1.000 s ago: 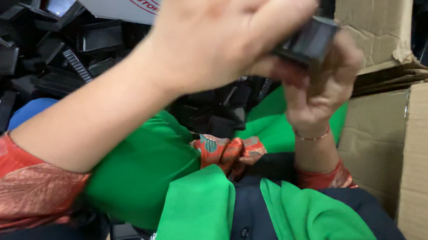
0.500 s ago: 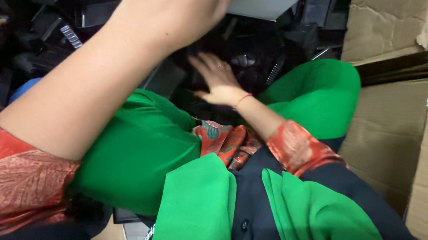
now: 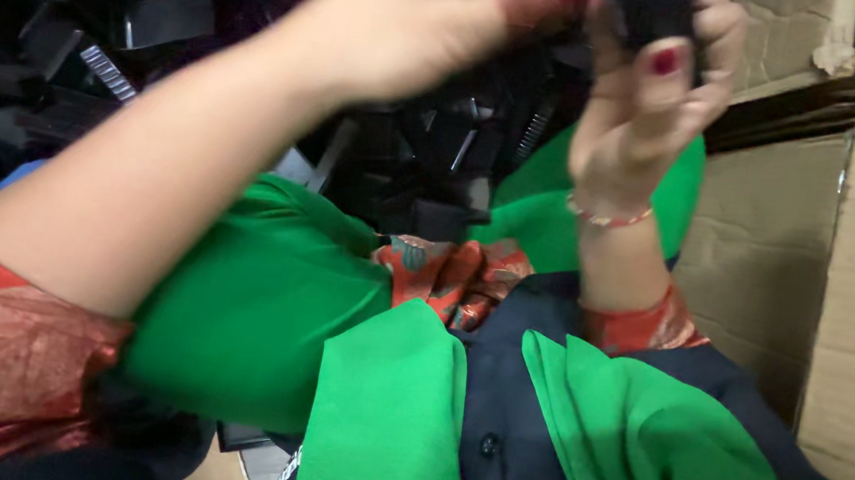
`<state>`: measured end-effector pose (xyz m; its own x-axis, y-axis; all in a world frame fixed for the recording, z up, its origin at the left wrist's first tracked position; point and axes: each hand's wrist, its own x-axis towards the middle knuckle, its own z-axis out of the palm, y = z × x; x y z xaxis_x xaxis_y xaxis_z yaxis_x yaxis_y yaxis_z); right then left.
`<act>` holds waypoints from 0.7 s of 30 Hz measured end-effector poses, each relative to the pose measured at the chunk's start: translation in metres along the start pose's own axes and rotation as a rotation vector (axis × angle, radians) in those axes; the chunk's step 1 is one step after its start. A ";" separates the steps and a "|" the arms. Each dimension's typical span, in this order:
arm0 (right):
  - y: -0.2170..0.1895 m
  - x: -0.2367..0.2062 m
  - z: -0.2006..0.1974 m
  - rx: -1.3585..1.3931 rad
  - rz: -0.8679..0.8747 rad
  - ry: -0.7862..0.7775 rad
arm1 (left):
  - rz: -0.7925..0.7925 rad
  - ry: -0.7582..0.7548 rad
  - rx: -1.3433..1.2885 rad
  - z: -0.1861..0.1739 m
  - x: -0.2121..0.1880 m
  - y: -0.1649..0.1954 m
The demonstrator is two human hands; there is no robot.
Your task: The person sits on the floor and repeatedly picks up small black plastic components from a pile, inspects them by turning them over, and places them into a cardboard box. The task involves handling many similar items one by one.
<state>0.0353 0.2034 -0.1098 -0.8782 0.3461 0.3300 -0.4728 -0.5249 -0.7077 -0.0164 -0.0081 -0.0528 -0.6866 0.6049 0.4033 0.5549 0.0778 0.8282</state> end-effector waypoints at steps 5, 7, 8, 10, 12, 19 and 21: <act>0.008 -0.028 0.002 -0.577 -0.351 -0.504 | -0.099 0.012 -0.168 0.020 0.000 0.011; 0.038 -0.021 -0.019 -0.669 -0.365 -0.497 | -0.197 0.056 -0.062 0.008 -0.004 0.004; 0.053 -0.017 -0.033 -0.824 -0.327 -0.464 | -0.234 0.092 -0.018 -0.001 -0.005 -0.003; 0.096 -0.015 -0.057 -1.085 -0.199 -0.522 | -0.245 0.114 0.057 -0.011 -0.009 -0.016; 0.135 -0.030 -0.079 -1.393 0.065 -0.762 | -0.203 0.083 0.116 -0.015 -0.015 -0.027; 0.191 -0.066 -0.114 -1.760 0.016 -1.178 | -0.006 0.073 -0.067 -0.012 -0.017 -0.037; 0.193 -0.063 -0.110 -1.896 0.211 -1.146 | -0.101 0.086 -0.058 -0.014 -0.015 -0.033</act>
<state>0.0075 0.1662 -0.3358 -0.8802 -0.4332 -0.1939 -0.4136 0.9005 -0.1342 -0.0314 -0.0310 -0.0805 -0.7766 0.5263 0.3463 0.4546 0.0875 0.8864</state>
